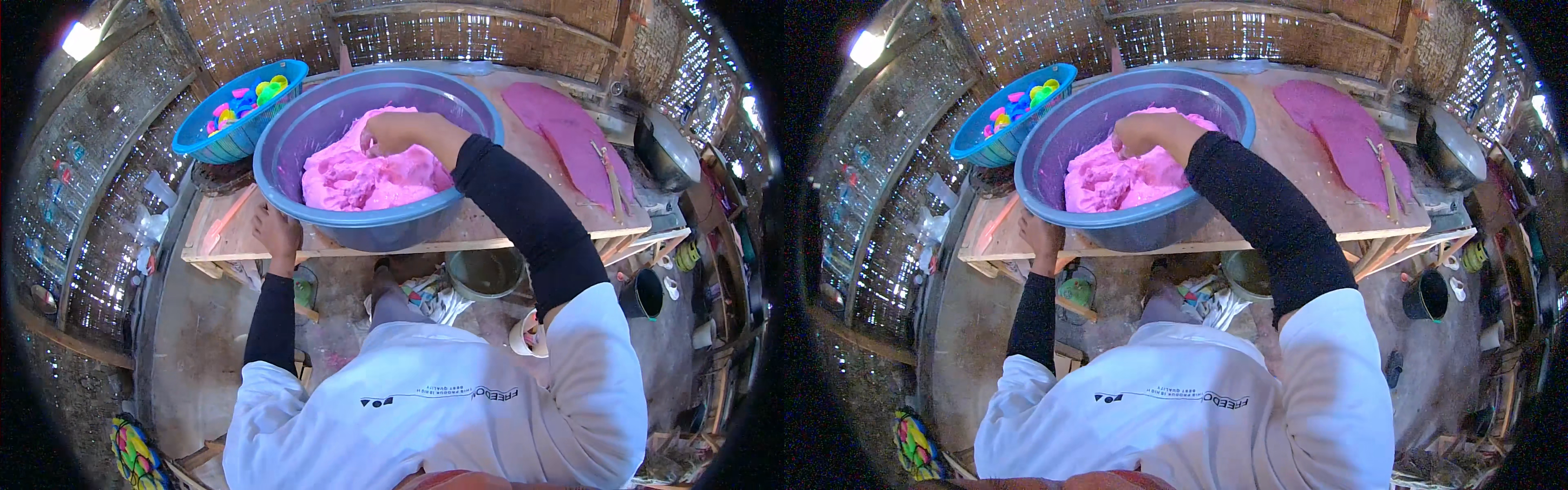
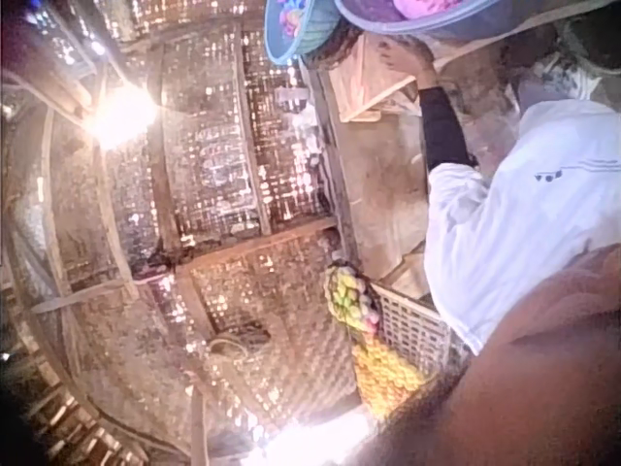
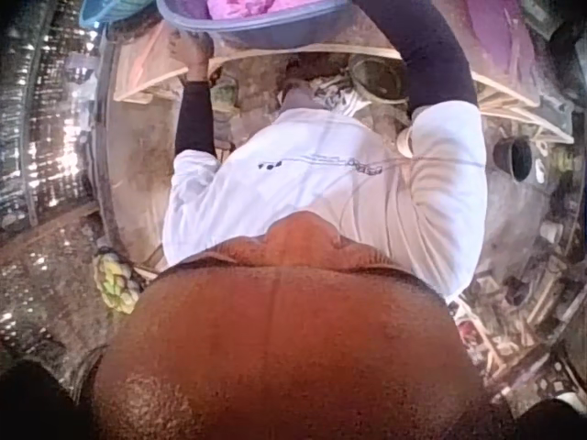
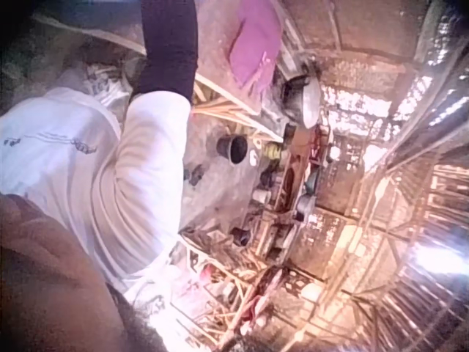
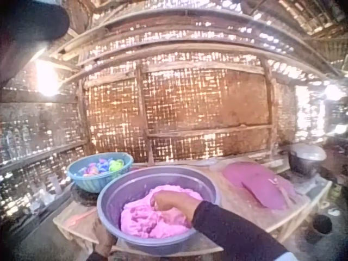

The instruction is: The person kneads a large mass of pink dough inside a blue plastic basin using their hands. They repeatedly press, fold, and turn the dough to mix it thoroughly. The workspace includes a wooden table and a basket of colorful plastic molds nearby.

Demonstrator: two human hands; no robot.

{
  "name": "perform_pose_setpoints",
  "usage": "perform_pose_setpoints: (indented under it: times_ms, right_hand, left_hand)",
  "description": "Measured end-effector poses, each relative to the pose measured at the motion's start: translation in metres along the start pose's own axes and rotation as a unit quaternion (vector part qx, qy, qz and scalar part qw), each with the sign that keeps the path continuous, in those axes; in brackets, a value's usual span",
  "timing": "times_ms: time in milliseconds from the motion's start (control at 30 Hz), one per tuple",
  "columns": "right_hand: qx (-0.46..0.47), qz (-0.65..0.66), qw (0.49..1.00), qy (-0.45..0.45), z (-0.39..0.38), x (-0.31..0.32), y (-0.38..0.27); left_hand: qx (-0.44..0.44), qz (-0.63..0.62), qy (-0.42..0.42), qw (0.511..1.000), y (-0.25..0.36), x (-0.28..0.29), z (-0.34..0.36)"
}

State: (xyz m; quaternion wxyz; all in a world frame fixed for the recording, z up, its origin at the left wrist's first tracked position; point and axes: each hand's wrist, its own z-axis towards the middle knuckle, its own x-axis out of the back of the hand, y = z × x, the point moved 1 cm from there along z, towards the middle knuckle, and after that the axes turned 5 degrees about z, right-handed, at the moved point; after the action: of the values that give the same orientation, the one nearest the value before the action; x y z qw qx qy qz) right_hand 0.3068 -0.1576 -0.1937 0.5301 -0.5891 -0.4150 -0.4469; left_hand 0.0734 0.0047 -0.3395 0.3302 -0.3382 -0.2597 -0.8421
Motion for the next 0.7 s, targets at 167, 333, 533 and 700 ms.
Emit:
perform_pose_setpoints:
  times_ms: [167,333,533,700]
  right_hand:
    - [-0.009,0.052,0.998,-0.019,-0.009,0.013,-0.017]
    - [0.013,0.061,0.997,-0.036,-0.005,0.015,-0.014]
    - [0.032,0.072,0.997,-0.012,-0.004,0.021,-0.017]
    - [0.019,0.073,0.997,-0.004,-0.011,0.025,-0.025]
  left_hand:
    - [0.003,0.005,-0.002,1.000,-0.002,-0.004,-0.001]
    - [0.011,-0.009,-0.012,1.000,0.000,-0.003,0.001]
    - [0.000,-0.009,-0.018,1.000,-0.008,-0.007,0.000]
    - [-0.007,0.000,-0.035,0.999,-0.012,-0.005,0.001]
